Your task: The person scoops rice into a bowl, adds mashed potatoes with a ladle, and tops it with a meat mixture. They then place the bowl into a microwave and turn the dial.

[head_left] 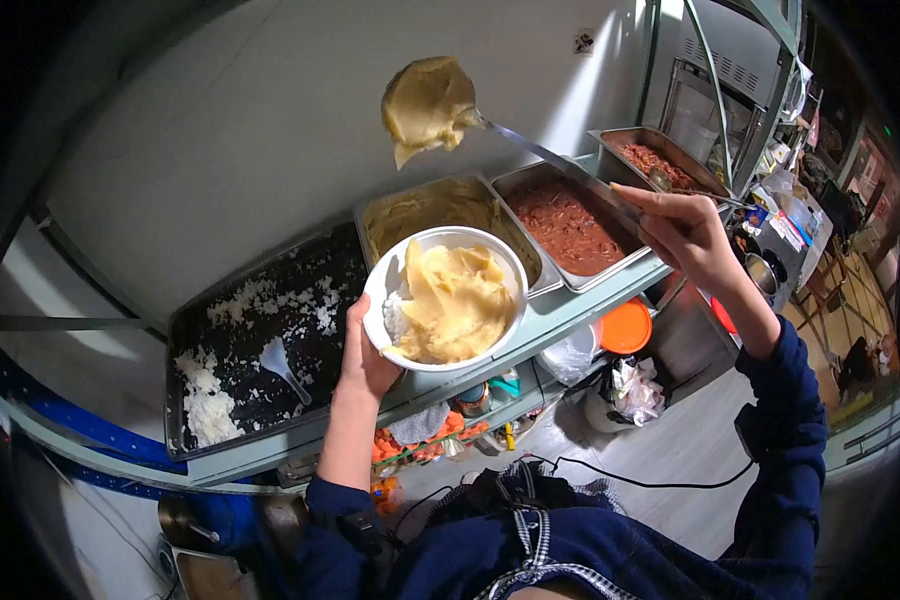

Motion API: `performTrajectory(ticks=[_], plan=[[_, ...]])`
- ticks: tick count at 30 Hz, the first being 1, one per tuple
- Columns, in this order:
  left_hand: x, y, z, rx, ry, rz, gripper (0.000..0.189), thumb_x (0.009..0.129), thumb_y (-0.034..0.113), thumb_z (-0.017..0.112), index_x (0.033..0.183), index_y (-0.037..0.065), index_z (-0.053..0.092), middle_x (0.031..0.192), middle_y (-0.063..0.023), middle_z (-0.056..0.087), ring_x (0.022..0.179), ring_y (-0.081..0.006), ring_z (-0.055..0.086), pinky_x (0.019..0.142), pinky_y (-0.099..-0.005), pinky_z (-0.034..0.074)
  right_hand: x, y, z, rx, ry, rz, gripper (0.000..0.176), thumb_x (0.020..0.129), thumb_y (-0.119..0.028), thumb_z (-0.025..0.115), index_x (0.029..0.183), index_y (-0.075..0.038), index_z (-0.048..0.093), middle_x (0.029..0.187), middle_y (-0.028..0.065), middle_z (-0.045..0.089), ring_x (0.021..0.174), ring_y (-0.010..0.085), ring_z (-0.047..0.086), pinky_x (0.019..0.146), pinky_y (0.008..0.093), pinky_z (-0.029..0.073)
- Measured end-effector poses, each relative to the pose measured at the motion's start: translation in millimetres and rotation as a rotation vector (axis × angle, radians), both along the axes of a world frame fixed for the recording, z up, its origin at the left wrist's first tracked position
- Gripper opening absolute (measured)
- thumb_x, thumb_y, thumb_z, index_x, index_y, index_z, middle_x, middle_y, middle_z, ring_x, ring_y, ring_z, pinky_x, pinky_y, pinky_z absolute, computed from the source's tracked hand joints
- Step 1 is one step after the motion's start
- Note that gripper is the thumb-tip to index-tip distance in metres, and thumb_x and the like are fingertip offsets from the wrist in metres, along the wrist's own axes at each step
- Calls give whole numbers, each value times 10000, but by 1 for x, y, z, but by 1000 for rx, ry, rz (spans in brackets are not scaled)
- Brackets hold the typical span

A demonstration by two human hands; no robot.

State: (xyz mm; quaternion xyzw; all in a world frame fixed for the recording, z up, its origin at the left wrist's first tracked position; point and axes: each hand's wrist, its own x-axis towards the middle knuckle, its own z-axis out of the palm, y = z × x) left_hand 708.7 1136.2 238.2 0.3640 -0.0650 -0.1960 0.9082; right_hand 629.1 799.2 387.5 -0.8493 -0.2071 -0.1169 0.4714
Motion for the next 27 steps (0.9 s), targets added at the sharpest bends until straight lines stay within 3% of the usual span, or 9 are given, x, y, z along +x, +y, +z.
performTrajectory(ticks=[4, 8, 10, 12, 16, 20, 22, 25, 27], plan=[[-9, 11, 1, -7, 24, 167, 643, 790, 432, 501, 1288, 54, 351, 1257, -100, 457, 1119, -233, 478, 939, -376, 405, 20, 3, -14, 69, 151, -51, 387, 826, 13, 464, 1200, -61, 532, 564, -27, 411, 515, 39, 379, 453, 220, 328], [-24, 25, 2, 11, -44, 309, 641, 775, 356, 512, 1306, 52, 322, 1277, -102, 433, 1167, -243, 430, 972, -394, 362, 70, 9, -82, -643, -433, -123, 473, 765, 25, 443, 1224, -78, 495, 681, 66, 612, 610, 216, 618, 541, 313, 487], [-32, 25, 2, -9, -92, 395, 644, 769, 327, 526, 1319, 75, 305, 1298, -94, 402, 1191, -242, 400, 985, -410, 340, 81, 40, -93, -1042, -93, -329, 349, 763, -62, 485, 1094, -102, 589, 678, 173, 601, 643, 266, 635, 536, 376, 508], [-42, 25, 2, -48, -100, 413, 633, 775, 312, 535, 1329, 123, 295, 1321, -75, 369, 1210, -235, 374, 985, -430, 334, 91, 53, -118, -1143, -256, -308, 329, 751, -121, 514, 1066, -62, 589, 628, 145, 590, 614, 241, 634, 508, 371, 505], [-68, 7, 14, -41, -93, 479, 634, 778, 305, 544, 1330, 132, 286, 1324, -73, 356, 1208, -244, 368, 981, -442, 331, 92, 53, -141, -1129, -155, -245, 350, 764, -128, 515, 1097, -36, 569, 954, 224, 538, 796, 283, 606, 605, 358, 506], [-89, -24, 20, -42, -119, 449, 650, 770, 320, 560, 1323, 102, 297, 1304, -79, 380, 1195, -241, 380, 974, -433, 336, 39, 50, -133, -739, -116, -244, 512, 764, -88, 545, 1264, -63, 438, 985, 202, 481, 911, 297, 516, 800, 343, 447], [-103, -51, 28, -32, -142, 418, 662, 773, 367, 553, 1316, 76, 311, 1295, -76, 405, 1186, -236, 397, 959, -421, 355, 0, 48, -124, -281, -201, -277, 523, 828, -140, 552, 1311, -51, 370, 1018, 167, 497, 958, 274, 515, 848, 306, 421], [-122, -98, 28, -76, -144, 332, 677, 765, 365, 561, 1319, 76, 300, 1295, -76, 403, 1186, -235, 396, 967, -418, 342, -59, 31, -136, 936, 394, 176, 610, 904, -284, 487, 1379, -36, 196, 1191, 117, 464, 1132, 208, 439, 934, 320, 377], [-138, -140, 24, -74, -188, 274, 676, 767, 376, 549, 1319, 77, 298, 1295, -74, 403, 1186, -231, 393, 981, -408, 318, -91, 21, -128, 1069, 399, 260, 701, 865, -365, 531, 1373, -20, 195, 1254, 118, 431, 1156, 214, 427, 966, 339, 348]])
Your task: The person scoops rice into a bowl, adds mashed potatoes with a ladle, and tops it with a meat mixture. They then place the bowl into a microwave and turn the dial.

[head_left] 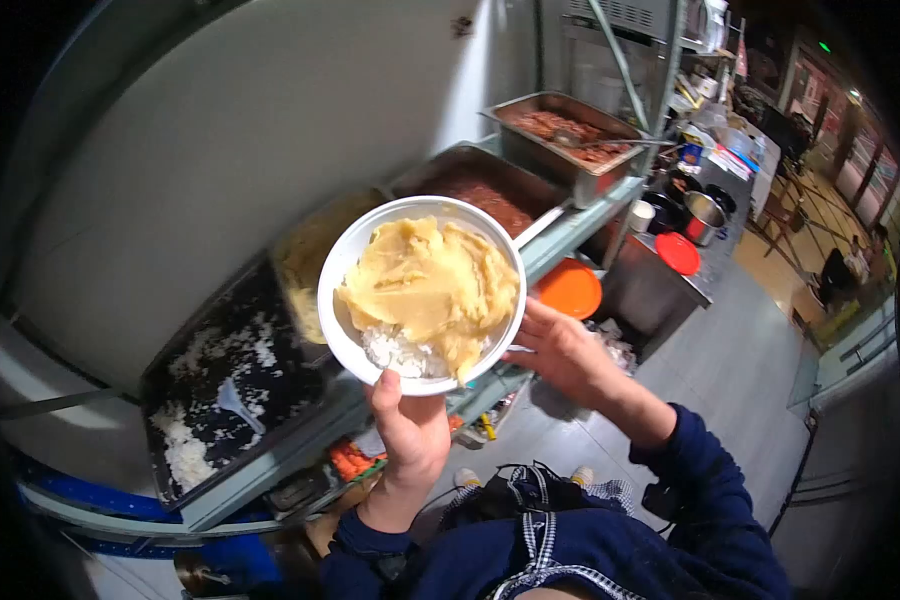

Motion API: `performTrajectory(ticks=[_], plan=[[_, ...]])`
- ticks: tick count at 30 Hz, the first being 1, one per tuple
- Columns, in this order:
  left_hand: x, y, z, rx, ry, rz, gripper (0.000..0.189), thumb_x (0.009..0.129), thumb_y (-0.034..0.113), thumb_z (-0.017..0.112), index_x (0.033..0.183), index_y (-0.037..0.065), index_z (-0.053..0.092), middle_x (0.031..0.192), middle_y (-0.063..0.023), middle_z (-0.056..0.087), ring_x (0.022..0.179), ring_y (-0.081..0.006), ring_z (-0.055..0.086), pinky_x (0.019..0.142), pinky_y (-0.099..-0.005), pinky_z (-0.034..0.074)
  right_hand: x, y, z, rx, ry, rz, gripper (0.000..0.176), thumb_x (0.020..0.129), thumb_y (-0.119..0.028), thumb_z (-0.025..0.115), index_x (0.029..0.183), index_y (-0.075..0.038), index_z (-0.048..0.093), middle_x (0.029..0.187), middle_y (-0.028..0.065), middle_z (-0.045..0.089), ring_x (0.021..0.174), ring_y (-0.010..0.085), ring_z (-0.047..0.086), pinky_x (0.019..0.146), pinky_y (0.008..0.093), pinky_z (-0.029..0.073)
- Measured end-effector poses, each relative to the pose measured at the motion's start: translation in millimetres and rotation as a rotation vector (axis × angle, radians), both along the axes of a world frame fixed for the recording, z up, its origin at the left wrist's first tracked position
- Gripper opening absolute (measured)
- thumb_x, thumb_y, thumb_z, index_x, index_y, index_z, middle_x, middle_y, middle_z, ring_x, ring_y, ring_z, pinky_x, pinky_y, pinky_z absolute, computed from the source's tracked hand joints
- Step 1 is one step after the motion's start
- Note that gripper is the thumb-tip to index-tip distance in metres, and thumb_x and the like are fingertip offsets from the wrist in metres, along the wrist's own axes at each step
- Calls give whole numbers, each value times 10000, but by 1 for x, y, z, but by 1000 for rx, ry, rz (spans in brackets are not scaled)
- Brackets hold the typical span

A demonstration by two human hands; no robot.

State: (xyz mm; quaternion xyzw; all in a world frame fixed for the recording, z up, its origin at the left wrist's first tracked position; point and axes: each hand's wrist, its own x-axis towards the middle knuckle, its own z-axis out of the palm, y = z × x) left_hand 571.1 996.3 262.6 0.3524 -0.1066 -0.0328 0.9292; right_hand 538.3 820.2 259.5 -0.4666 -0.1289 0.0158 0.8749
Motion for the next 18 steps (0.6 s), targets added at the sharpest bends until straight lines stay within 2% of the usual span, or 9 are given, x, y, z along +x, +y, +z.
performTrajectory(ticks=[2, 6, 9, 10, 12, 15, 16, 17, 18], plan=[[-19, -45, -4, -4, -10, -33, 675, 768, 386, 539, 1319, 78, 299, 1293, -74, 404, 1184, -229, 393, 982, -401, 313, -28, -20, 2, -11, -11, -79, 757, 815, -412, 588, 1358, -17, 238, 1296, 97, 407, 1171, 196, 415, 984, 336, 325], [-68, -139, -19, -15, 11, -120, 670, 766, 387, 528, 1317, 80, 300, 1297, -70, 398, 1179, -220, 393, 977, -383, 315, -81, -87, -9, 72, 76, -272, 563, 834, -263, 598, 1284, -22, 361, 1255, 64, 449, 1140, 149, 431, 957, 314, 343], [-103, -196, -33, 17, 21, -202, 694, 749, 387, 549, 1318, 82, 295, 1297, -70, 394, 1183, -218, 389, 989, -387, 312, -122, -142, -16, -10, 150, -402, 532, 800, -298, 626, 1195, -2, 427, 1146, 74, 527, 1055, 159, 510, 881, 288, 420], [-114, -212, -37, 43, 33, -214, 701, 745, 391, 554, 1319, 84, 293, 1296, -71, 394, 1185, -219, 388, 994, -388, 309, -133, -160, -24, 33, 140, -387, 490, 834, -232, 591, 1242, -20, 419, 1181, 51, 508, 1061, 124, 482, 899, 276, 385], [-133, -235, -38, 114, 43, -251, 738, 735, 406, 574, 1329, 85, 277, 1310, -80, 382, 1205, -226, 372, 1003, -399, 306, -151, -193, -28, 44, 180, -397, 471, 832, -214, 585, 1233, -24, 427, 1172, 46, 512, 1050, 107, 485, 882, 258, 392], [-134, -249, -47, 86, 6, -471, 760, 762, 499, 525, 1348, 100, 250, 1332, -86, 360, 1220, -246, 357, 1002, -424, 304, -173, -240, -27, 61, 231, -352, 422, 827, -213, 572, 1185, -15, 464, 1106, 50, 556, 968, 93, 534, 824, 226, 431], [-131, -248, -40, 29, 128, -600, 771, 774, 553, 486, 1368, 140, 216, 1367, -95, 303, 1236, -262, 335, 995, -448, 304, -179, -257, -30, 94, 249, -310, 415, 826, -219, 570, 1172, -10, 473, 1088, 55, 566, 946, 95, 546, 807, 222, 441], [-122, -247, -34, 44, 232, -738, 836, 762, 707, 330, 1371, 143, 237, 1380, -93, 307, 1240, -274, 341, 1006, -456, 293, -183, -270, -31, 133, 269, -270, 408, 825, -225, 569, 1159, -6, 482, 1071, 59, 576, 923, 98, 558, 791, 218, 452], [-112, -249, -28, 92, 246, -830, 850, 758, 724, 301, 1374, 143, 232, 1383, -96, 305, 1237, -282, 349, 997, -462, 308, -187, -280, -27, 136, 302, -246, 379, 827, -240, 555, 1116, -1, 507, 1017, 63, 597, 858, 106, 581, 735, 207, 475]])
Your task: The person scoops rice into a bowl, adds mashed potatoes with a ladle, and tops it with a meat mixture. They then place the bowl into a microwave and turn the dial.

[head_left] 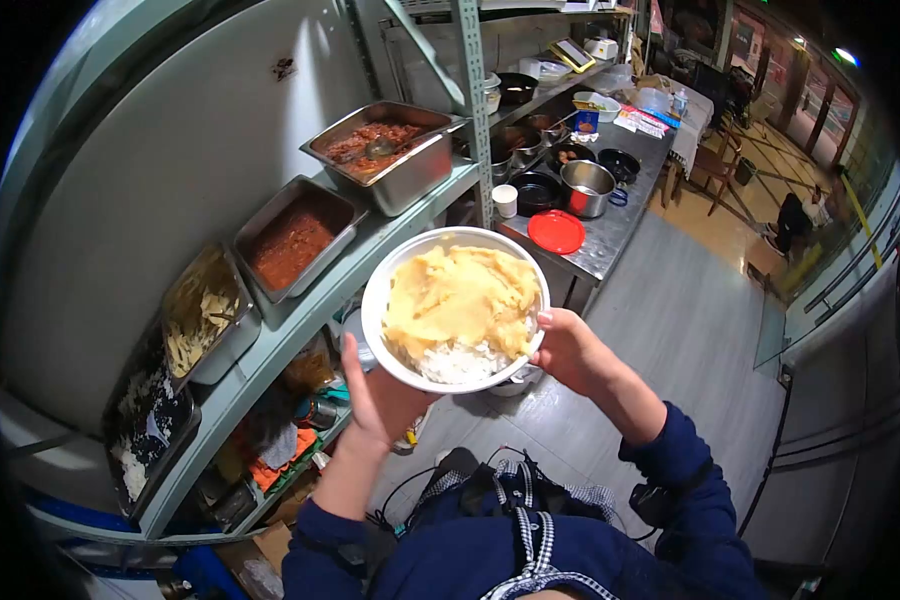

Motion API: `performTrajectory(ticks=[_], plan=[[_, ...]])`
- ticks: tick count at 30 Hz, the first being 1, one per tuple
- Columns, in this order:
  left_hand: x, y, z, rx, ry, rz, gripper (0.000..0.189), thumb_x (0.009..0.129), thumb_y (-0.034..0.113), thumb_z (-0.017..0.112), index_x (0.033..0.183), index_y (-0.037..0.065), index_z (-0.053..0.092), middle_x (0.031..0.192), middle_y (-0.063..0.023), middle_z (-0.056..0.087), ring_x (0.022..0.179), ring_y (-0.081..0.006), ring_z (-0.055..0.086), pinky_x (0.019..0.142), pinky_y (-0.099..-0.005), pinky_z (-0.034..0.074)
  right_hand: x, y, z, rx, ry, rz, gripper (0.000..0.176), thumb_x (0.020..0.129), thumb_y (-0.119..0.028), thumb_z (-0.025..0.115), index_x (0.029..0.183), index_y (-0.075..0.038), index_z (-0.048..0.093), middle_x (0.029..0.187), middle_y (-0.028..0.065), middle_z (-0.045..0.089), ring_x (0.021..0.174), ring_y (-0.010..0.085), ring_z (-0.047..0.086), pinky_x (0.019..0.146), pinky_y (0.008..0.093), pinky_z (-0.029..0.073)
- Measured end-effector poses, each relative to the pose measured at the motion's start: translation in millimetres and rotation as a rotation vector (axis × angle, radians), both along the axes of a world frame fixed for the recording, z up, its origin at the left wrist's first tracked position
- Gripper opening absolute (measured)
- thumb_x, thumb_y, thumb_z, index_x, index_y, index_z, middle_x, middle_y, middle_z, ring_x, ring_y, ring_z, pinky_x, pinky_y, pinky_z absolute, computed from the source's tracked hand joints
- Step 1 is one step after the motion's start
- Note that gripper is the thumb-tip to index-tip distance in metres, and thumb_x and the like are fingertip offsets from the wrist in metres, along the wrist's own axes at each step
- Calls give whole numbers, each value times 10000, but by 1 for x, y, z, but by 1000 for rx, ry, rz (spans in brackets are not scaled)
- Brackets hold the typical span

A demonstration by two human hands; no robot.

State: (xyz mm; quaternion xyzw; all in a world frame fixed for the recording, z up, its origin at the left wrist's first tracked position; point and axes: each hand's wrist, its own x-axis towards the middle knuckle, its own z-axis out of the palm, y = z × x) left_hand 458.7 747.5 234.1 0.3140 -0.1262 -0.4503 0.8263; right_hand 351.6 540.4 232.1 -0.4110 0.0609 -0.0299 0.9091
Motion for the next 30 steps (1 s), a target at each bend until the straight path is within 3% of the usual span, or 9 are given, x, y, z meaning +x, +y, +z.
performTrajectory(ticks=[2, 5, 12, 16, 21, 23, 25, 26, 30], plan=[[19, -10, 3, 73, -37, -164, 861, 755, 740, 282, 1367, 135, 249, 1373, -114, 326, 1212, -306, 389, 961, -486, 356, -7, -18, 2, 13, 57, 61, 365, 823, -243, 553, 1098, -6, 515, 1011, 62, 598, 853, 103, 579, 723, 201, 471], [38, -30, -4, 256, -103, -92, 823, 761, 663, 439, 1314, 62, 339, 1299, -142, 423, 1153, -285, 460, 949, -430, 396, -9, -40, 7, -71, 136, 146, 371, 823, -296, 530, 1071, -20, 527, 1003, 56, 601, 841, 101, 573, 738, 218, 456], [69, -65, -29, 162, -34, -262, 842, 671, 545, 655, 1249, -12, 400, 1191, -178, 512, 1054, -266, 542, 895, -394, 456, -3, -88, 0, -146, 195, 238, 346, 830, -308, 528, 1033, -30, 554, 955, 32, 609, 825, 99, 569, 736, 233, 450], [89, -82, -33, 184, -9, -341, 832, 641, 461, 678, 1243, -37, 392, 1186, -200, 507, 1044, -279, 545, 891, -398, 460, 18, -110, 2, -217, 117, 329, 358, 856, -322, 538, 1042, -16, 543, 917, 49, 616, 798, 95, 584, 723, 240, 479], [105, -79, -17, 136, -122, -60, 874, 648, 496, 630, 1283, -24, 330, 1236, -199, 457, 1084, -295, 507, 904, -413, 442, 99, -143, -1, -198, 62, 314, 525, 876, -455, 470, 1126, 6, 485, 916, 68, 611, 793, 113, 599, 744, 257, 496], [103, -76, 10, 145, -139, 126, 883, 650, 500, 623, 1295, -16, 311, 1247, -194, 445, 1097, -300, 495, 908, -415, 438, 151, -170, -8, -551, 101, 228, 719, 873, -411, 502, 1359, 10, 179, 1022, 119, 578, 897, 157, 582, 758, 291, 482], [118, -64, 11, 161, -200, 313, 942, 643, 568, 622, 1314, -2, 288, 1292, -180, 404, 1134, -317, 461, 918, -434, 430, 196, -177, -1, -646, 20, 1, 685, 821, -409, 593, 1266, 43, 333, 823, 40, 569, 671, 105, 548, 585, 219, 467], [127, -58, 9, 129, -227, 376, 931, 648, 556, 626, 1315, 2, 288, 1296, -176, 399, 1141, -316, 452, 928, -435, 419, 224, -186, -3, -775, -49, -98, 801, 778, -398, 651, 1308, 60, 262, 792, 50, 557, 627, 103, 535, 526, 215, 447], [156, -39, 13, 31, -233, 617, 862, 663, 459, 644, 1321, 28, 289, 1306, -155, 393, 1157, -312, 432, 951, -445, 393, 320, -209, -12, -1027, -48, -437, 905, 711, -388, 721, 1313, 83, 237, 666, 17, 500, 579, 84, 474, 522, 215, 410]])
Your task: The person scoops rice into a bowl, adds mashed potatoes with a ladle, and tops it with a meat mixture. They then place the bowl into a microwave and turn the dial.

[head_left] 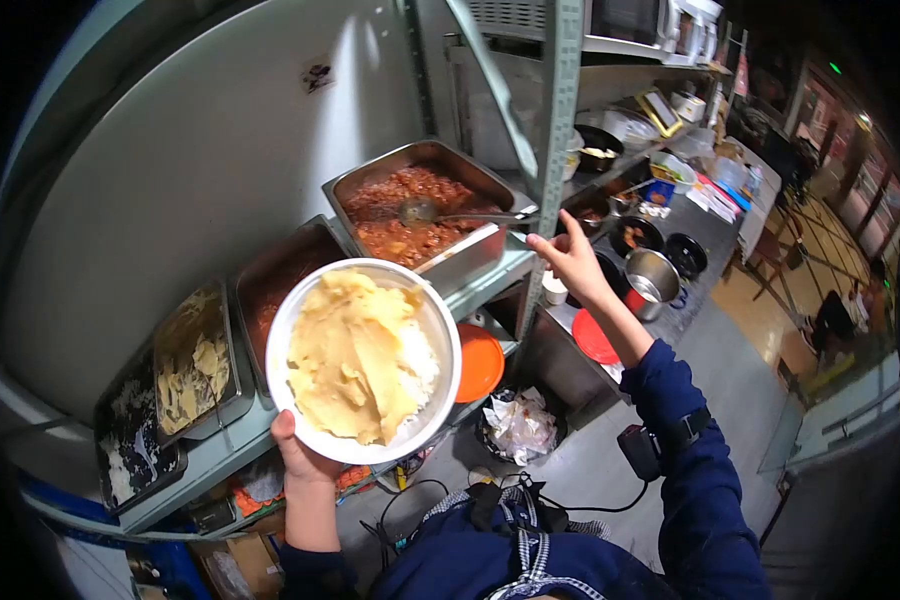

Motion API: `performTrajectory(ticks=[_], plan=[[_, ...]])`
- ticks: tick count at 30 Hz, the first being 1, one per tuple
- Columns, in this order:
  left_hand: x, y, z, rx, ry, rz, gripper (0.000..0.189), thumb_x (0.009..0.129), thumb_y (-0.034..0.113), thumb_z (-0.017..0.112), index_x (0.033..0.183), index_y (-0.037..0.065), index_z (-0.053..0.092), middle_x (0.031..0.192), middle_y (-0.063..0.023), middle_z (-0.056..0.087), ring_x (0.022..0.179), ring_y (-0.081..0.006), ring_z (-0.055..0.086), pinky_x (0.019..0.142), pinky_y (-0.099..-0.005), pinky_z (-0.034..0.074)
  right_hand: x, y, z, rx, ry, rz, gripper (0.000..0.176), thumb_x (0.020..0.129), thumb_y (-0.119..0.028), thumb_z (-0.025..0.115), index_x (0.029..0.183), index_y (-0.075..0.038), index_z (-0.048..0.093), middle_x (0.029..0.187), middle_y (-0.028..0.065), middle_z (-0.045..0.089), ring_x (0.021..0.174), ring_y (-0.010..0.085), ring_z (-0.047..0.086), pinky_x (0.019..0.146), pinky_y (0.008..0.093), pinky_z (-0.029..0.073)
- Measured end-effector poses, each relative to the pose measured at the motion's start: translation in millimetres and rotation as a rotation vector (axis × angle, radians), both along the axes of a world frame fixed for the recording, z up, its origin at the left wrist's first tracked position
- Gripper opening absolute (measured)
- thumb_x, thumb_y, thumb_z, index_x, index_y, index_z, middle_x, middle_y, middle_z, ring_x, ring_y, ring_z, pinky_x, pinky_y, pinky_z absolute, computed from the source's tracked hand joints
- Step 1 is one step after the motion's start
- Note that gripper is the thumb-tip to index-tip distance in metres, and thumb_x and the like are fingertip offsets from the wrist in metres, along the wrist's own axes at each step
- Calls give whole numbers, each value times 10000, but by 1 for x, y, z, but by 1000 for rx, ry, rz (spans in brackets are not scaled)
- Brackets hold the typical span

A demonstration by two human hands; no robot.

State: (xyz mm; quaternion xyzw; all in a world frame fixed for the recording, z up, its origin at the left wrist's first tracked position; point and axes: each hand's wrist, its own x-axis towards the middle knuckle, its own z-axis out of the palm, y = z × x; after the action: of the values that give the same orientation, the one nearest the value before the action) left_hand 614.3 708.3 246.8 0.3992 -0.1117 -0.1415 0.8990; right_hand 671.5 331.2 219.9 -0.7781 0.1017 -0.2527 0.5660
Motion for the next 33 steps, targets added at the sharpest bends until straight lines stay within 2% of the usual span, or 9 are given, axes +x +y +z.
performTrajectory(ticks=[6, 11, 13, 14, 15, 20, 23, 28, 33], plan=[[22, 11, 6, -63, 103, 210, 858, 627, 342, 657, 1338, 60, 268, 1324, -131, 377, 1190, -306, 399, 987, -458, 350, 71, -8, 12, -203, -82, -18, 674, 672, -303, 758, 1186, 18, 463, 739, 53, 555, 698, 118, 538, 635, 247, 443], [24, 6, 5, -124, 159, 288, 890, 576, 302, 647, 1348, 86, 259, 1347, -114, 345, 1224, -312, 350, 1009, -456, 311, 112, 1, 52, 237, -68, 358, 368, 807, -176, 634, 1091, 34, 535, 654, -5, 545, 531, 32, 471, 460, 158, 349], [24, 2, 3, -99, 144, 322, 893, 573, 301, 642, 1349, 86, 257, 1343, -114, 348, 1220, -319, 353, 1006, -460, 312, 126, 23, 66, 196, -16, 430, 297, 846, -187, 586, 1052, 26, 556, 681, 23, 575, 533, 52, 503, 470, 177, 376], [22, 2, -4, -75, 156, 378, 894, 569, 325, 632, 1349, 93, 262, 1345, -121, 341, 1216, -328, 354, 1000, -481, 311, 134, 28, 67, 122, 12, 504, 268, 863, -188, 555, 1008, 37, 562, 712, 54, 599, 576, 93, 550, 491, 227, 421], [21, 2, -8, -94, 172, 398, 885, 578, 338, 624, 1349, 96, 263, 1347, -121, 338, 1216, -328, 355, 998, -487, 310, 141, 34, 71, -199, -100, 501, 222, 862, -134, 527, 979, 54, 555, 716, 106, 601, 638, 148, 601, 550, 294, 466], [19, -13, -8, -158, 243, 524, 827, 645, 438, 551, 1349, 110, 270, 1356, -124, 325, 1225, -321, 350, 987, -507, 315, 120, 20, 121, -859, -363, 625, 218, 804, -38, 519, 996, 59, 550, 843, 227, 593, 761, 378, 580, 661, 385, 475], [21, -24, -8, -263, 257, 593, 812, 688, 514, 481, 1368, 141, 239, 1393, -120, 268, 1257, -351, 295, 981, -574, 268, 122, 7, 125, -979, -363, 642, 224, 814, -65, 523, 997, 62, 548, 857, 232, 587, 777, 385, 576, 678, 399, 474], [26, -25, -15, -235, 142, 451, 841, 700, 601, 424, 1392, 192, 178, 1443, -109, 146, 1300, -401, 157, 958, -674, 97, 159, -7, 90, -1107, -465, 807, 263, 783, -45, 510, 1023, 63, 503, 810, 232, 573, 794, 390, 562, 705, 419, 461], [33, -38, -2, -284, 173, 485, 856, 699, 627, 418, 1396, 198, 167, 1450, -103, 129, 1316, -393, 106, 965, -672, 42, 158, 22, 76, -894, -468, 895, 163, 732, -30, 538, 865, 48, 485, 719, 236, 549, 725, 408, 544, 629, 445, 436]])
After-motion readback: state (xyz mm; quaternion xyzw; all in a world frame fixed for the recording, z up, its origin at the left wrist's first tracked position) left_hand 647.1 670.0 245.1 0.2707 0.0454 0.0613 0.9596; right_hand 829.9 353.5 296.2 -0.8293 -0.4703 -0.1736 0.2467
